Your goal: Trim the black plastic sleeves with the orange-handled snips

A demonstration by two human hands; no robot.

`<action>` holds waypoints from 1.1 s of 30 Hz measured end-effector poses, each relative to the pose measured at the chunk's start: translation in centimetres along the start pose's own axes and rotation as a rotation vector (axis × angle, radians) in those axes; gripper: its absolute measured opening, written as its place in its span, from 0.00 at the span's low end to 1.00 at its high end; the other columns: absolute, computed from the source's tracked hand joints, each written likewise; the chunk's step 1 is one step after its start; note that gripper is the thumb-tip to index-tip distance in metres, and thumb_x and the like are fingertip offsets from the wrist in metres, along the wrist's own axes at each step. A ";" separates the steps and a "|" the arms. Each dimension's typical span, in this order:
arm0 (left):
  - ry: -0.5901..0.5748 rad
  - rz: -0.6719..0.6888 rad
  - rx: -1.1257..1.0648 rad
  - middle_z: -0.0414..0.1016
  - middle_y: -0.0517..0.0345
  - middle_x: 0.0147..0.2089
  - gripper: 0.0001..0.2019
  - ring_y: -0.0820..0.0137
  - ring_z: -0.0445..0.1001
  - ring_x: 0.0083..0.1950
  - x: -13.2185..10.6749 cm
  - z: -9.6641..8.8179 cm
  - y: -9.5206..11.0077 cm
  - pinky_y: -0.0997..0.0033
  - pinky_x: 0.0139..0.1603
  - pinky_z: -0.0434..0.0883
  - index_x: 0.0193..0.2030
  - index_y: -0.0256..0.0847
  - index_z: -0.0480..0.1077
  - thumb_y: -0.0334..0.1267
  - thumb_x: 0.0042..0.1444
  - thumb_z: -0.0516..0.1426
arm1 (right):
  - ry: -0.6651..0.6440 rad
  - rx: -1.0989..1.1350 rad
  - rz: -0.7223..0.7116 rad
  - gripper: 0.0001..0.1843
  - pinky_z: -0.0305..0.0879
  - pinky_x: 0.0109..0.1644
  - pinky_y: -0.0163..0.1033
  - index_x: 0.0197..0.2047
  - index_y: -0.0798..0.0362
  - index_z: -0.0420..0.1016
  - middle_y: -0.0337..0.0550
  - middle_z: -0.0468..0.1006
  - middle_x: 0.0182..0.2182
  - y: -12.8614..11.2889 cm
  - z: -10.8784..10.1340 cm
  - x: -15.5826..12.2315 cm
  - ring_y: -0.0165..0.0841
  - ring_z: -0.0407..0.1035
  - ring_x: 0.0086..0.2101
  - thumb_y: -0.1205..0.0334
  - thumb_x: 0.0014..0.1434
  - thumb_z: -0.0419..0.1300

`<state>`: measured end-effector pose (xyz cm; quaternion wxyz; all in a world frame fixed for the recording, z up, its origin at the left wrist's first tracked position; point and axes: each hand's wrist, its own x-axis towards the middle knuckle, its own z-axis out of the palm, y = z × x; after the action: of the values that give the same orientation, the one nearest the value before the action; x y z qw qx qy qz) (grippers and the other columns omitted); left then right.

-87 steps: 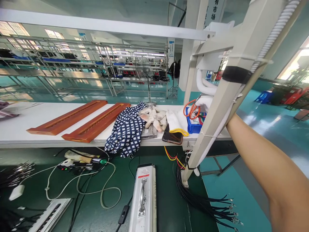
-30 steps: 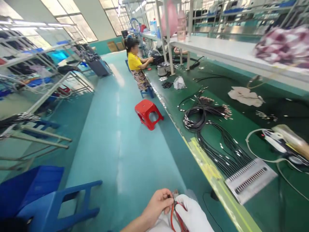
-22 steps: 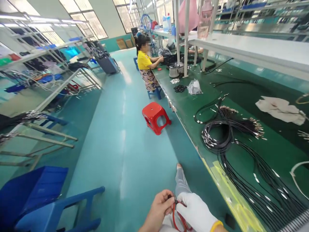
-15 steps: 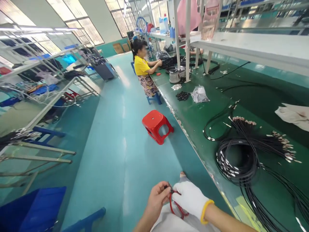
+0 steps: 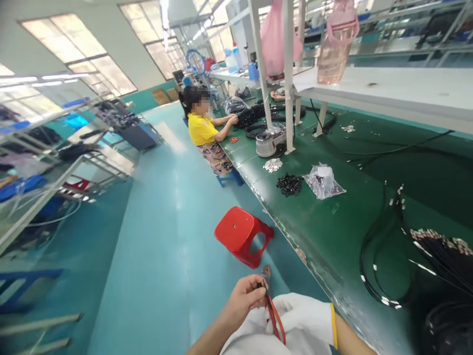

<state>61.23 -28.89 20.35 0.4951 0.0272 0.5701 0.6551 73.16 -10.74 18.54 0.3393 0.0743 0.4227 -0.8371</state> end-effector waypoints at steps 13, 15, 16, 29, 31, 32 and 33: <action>-0.258 -0.023 0.208 0.72 0.61 0.27 0.20 0.79 0.64 0.24 21.9 -3.2 18.1 0.74 0.29 0.59 0.42 0.35 0.76 0.50 0.55 0.70 | 0.612 0.273 -0.423 0.25 0.58 0.37 0.35 0.47 0.54 0.71 0.40 0.75 0.32 -12.3 -6.1 8.0 0.27 0.63 0.31 0.47 0.56 0.71; -0.240 -0.004 0.202 0.75 0.58 0.33 0.21 0.77 0.69 0.29 25.1 -3.5 19.9 0.72 0.35 0.65 0.48 0.35 0.76 0.51 0.60 0.67 | 0.712 0.318 -0.457 0.23 0.58 0.38 0.36 0.46 0.52 0.69 0.37 0.70 0.30 -13.2 -9.0 8.3 0.27 0.60 0.31 0.42 0.61 0.65; -0.237 0.000 0.208 0.76 0.56 0.35 0.21 0.75 0.72 0.31 26.4 -3.8 20.7 0.71 0.37 0.67 0.50 0.35 0.76 0.51 0.61 0.66 | 0.733 0.339 -0.464 0.23 0.59 0.39 0.37 0.44 0.51 0.68 0.37 0.67 0.29 -13.6 -10.4 8.5 0.27 0.59 0.30 0.39 0.63 0.62; -0.309 0.101 0.784 0.82 0.50 0.36 0.19 0.67 0.78 0.34 44.3 -5.7 26.5 0.63 0.43 0.75 0.41 0.37 0.75 0.52 0.57 0.68 | 0.789 0.314 -0.447 0.24 0.59 0.42 0.39 0.39 0.54 0.70 0.38 0.70 0.28 -19.0 -20.9 12.9 0.28 0.61 0.30 0.39 0.65 0.59; -0.361 0.171 0.947 0.79 0.54 0.33 0.16 0.68 0.75 0.34 48.6 -6.4 27.3 0.65 0.44 0.73 0.39 0.39 0.78 0.52 0.57 0.67 | 0.776 0.299 -0.466 0.19 0.58 0.42 0.37 0.38 0.54 0.70 0.39 0.73 0.28 -20.6 -22.7 14.3 0.28 0.63 0.31 0.45 0.63 0.62; -0.406 0.206 1.022 0.79 0.54 0.33 0.15 0.67 0.74 0.35 50.8 -6.7 27.7 0.64 0.45 0.72 0.38 0.40 0.79 0.51 0.58 0.67 | 0.756 0.301 -0.478 0.17 0.58 0.42 0.37 0.37 0.54 0.71 0.39 0.73 0.28 -21.4 -23.6 15.0 0.28 0.63 0.31 0.47 0.62 0.64; -0.465 0.236 1.090 0.80 0.53 0.35 0.14 0.65 0.75 0.37 52.9 -7.0 28.1 0.63 0.48 0.72 0.38 0.41 0.79 0.51 0.59 0.66 | 0.723 0.309 -0.490 0.17 0.59 0.41 0.36 0.36 0.55 0.72 0.39 0.74 0.28 -22.0 -24.4 15.7 0.28 0.64 0.31 0.49 0.60 0.65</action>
<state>12.78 5.92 11.71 0.4456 0.4826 0.6935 0.2960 43.42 8.95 11.14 -0.0529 0.3089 0.3892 -0.8662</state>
